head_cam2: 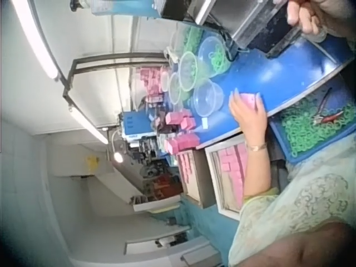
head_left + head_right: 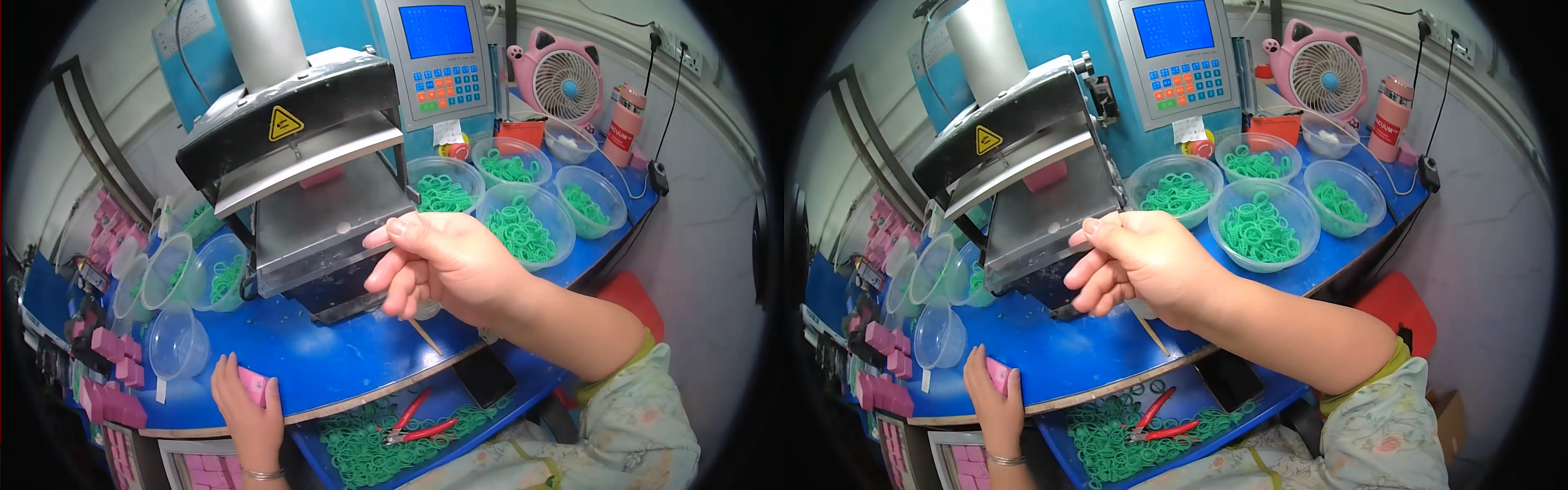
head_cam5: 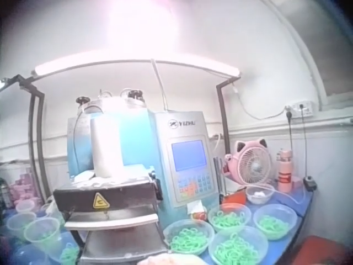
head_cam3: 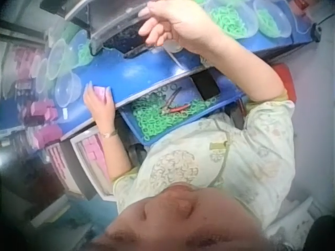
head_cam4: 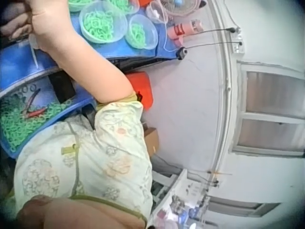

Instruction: Trimming excess flash from rubber gaskets, seating them into molds, and processing them using a press machine.

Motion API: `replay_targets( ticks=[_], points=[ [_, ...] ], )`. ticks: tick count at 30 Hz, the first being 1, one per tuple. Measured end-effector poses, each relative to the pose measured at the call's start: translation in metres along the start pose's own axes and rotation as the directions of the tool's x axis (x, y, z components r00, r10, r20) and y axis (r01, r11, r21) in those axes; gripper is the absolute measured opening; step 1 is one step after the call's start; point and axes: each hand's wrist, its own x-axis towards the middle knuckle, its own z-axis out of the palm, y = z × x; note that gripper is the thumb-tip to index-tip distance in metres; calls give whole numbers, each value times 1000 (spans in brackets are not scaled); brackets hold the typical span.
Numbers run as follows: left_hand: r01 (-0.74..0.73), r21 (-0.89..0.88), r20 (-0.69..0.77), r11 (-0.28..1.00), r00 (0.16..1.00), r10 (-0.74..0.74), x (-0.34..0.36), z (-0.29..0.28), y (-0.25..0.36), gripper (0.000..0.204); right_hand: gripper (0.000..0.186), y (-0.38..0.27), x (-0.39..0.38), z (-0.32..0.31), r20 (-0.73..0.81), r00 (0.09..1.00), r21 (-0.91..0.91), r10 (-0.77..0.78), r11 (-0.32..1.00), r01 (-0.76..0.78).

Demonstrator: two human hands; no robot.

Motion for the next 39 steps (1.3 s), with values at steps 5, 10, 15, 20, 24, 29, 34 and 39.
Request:
replay_targets(
  ticks=[5, 10, 15, 20, 24, 29, 34, 39],
  points=[
    [34, -50, 13, 998, 999, -33, 1, -4, 0, 72, 34, 8, 3, 1, -60, 995, -198, -81, 978, 68],
    [85, 120, -9, 989, 996, -84, 3, -14, 2, 85, 35, 15, 2, 0, -89, 990, -277, -113, 957, 84],
    [147, 147, 22, 978, 988, -152, 4, -12, 0, 81, 40, 7, 0, 1, -90, 994, -337, -68, 941, 34],
    [100, 104, 32, 990, 994, -104, 2, -11, -2, 73, 40, 4, 1, -1, -40, 999, -321, 10, 947, -22],
    [95, 89, 30, 992, 995, -98, 4, -7, -3, 72, 41, 6, 2, -4, -40, 999, -340, -14, 940, -1],
    [53, 92, -38, 994, 998, -49, 1, -3, -4, 76, 40, 5, 6, -6, -41, 999, -288, -10, 958, -2],
    [69, 22, -57, 997, 996, -67, -1, -2, -10, 81, 35, -2, 15, -2, -58, 998, -300, 36, 952, -52],
    [35, -52, -90, 998, 995, -39, -21, -11, -12, 91, 38, 2, 34, -7, -26, 983, -151, 180, 972, -182]
  ],
)
